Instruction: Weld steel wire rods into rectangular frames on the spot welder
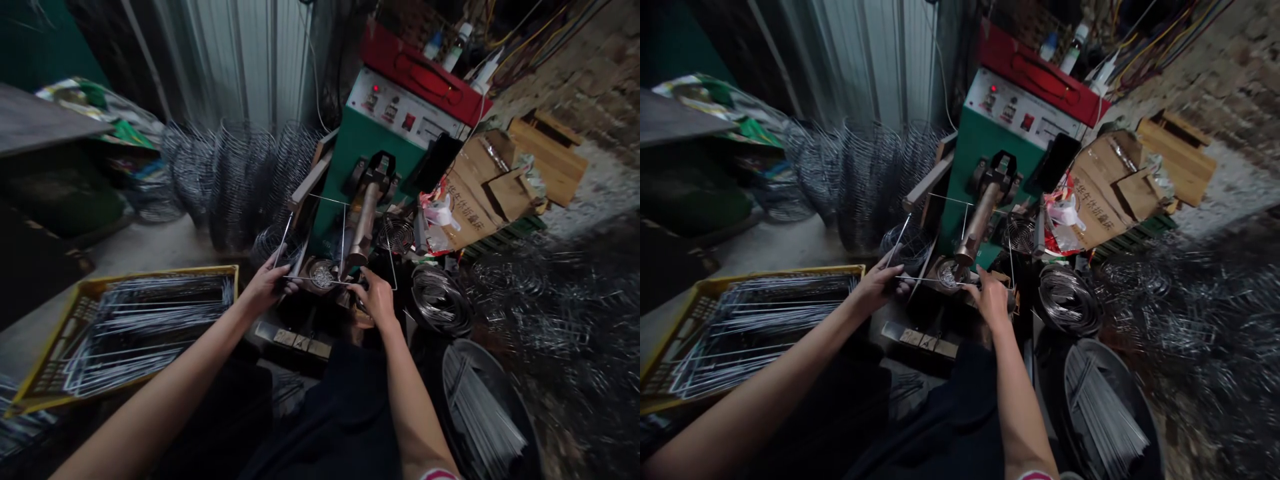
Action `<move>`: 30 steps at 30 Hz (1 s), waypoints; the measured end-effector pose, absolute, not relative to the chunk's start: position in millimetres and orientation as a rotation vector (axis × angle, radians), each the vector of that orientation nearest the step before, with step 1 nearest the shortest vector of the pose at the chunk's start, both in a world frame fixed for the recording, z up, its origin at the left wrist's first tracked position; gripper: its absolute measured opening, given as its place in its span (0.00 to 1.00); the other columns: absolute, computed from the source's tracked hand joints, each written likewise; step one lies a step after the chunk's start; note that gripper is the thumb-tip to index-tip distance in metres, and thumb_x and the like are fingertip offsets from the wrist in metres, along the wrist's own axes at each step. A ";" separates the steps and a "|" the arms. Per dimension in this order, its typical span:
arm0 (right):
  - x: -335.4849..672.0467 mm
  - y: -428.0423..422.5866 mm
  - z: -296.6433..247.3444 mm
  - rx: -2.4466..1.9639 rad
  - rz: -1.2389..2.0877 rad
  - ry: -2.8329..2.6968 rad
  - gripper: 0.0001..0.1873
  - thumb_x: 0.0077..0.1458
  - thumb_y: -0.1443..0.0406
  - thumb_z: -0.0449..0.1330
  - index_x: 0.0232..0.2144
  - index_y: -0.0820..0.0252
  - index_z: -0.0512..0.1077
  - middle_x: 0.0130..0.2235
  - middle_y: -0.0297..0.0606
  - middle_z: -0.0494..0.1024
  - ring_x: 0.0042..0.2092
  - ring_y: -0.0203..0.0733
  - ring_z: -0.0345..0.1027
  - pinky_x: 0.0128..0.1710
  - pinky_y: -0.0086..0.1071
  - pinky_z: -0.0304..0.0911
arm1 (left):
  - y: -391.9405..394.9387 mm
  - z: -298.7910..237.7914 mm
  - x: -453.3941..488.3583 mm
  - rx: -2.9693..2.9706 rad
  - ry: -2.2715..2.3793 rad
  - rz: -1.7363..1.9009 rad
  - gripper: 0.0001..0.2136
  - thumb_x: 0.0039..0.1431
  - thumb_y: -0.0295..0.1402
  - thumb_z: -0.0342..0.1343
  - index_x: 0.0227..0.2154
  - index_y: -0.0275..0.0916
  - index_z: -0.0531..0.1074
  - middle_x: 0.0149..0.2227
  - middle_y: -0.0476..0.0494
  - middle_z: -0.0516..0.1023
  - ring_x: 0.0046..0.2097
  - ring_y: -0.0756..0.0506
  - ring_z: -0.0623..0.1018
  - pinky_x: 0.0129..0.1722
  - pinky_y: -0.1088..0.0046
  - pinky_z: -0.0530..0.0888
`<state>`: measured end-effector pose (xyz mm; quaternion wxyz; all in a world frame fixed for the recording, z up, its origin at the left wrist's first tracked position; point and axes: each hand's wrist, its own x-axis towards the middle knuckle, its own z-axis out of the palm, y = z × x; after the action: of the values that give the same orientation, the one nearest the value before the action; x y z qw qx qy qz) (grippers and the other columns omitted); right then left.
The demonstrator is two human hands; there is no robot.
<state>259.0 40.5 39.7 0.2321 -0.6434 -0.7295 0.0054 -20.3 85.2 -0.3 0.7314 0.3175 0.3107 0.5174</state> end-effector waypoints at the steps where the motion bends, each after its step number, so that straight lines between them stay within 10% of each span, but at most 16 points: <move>1: 258.8 42.0 40.0 -1.767 0.016 -2.002 0.26 0.60 0.56 0.62 0.57 0.61 0.70 0.49 0.49 0.80 0.50 0.52 0.75 0.50 0.39 0.68 | 86.8 0.3 -20.5 0.705 0.685 1.139 0.41 0.60 0.25 0.55 0.71 0.42 0.39 0.23 0.45 0.79 0.21 0.46 0.78 0.18 0.79 0.71; 13: 257.1 46.4 40.6 -1.822 0.056 -1.971 0.28 0.55 0.50 0.66 0.53 0.59 0.73 0.40 0.44 0.82 0.40 0.49 0.76 0.40 0.35 0.68 | 90.1 -1.3 -21.0 0.687 0.674 1.122 0.41 0.61 0.24 0.54 0.71 0.41 0.37 0.23 0.45 0.78 0.21 0.46 0.78 0.18 0.80 0.70; 20: 298.0 43.0 33.8 -1.848 -0.193 -1.649 0.35 0.54 0.45 0.62 0.55 0.63 0.71 0.56 0.56 0.72 0.58 0.57 0.65 0.56 0.48 0.61 | 98.7 -7.1 -18.3 0.690 0.648 1.134 0.42 0.60 0.24 0.55 0.71 0.39 0.37 0.22 0.45 0.78 0.21 0.46 0.78 0.19 0.78 0.72; 25: 308.9 15.5 32.3 -1.820 0.440 -1.232 0.31 0.60 0.46 0.49 0.47 0.68 0.72 0.35 0.48 0.79 0.35 0.47 0.74 0.33 0.38 0.70 | 60.6 -7.6 -25.0 0.691 0.648 1.109 0.43 0.60 0.27 0.57 0.71 0.39 0.35 0.24 0.41 0.80 0.21 0.45 0.78 0.18 0.79 0.71; 30: 294.3 -86.8 6.9 -1.528 0.976 -0.952 0.30 0.56 0.46 0.60 0.51 0.60 0.67 0.24 0.31 0.73 0.20 0.35 0.63 0.18 0.27 0.59 | -27.3 -38.1 -52.2 0.688 0.676 0.966 0.48 0.54 0.33 0.66 0.71 0.45 0.42 0.30 0.42 0.82 0.30 0.42 0.82 0.30 0.71 0.78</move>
<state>294.3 -86.8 6.9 0.5201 -0.6373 -0.3971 0.4071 -52.2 -27.3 -38.1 0.7760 0.3180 0.3123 0.4462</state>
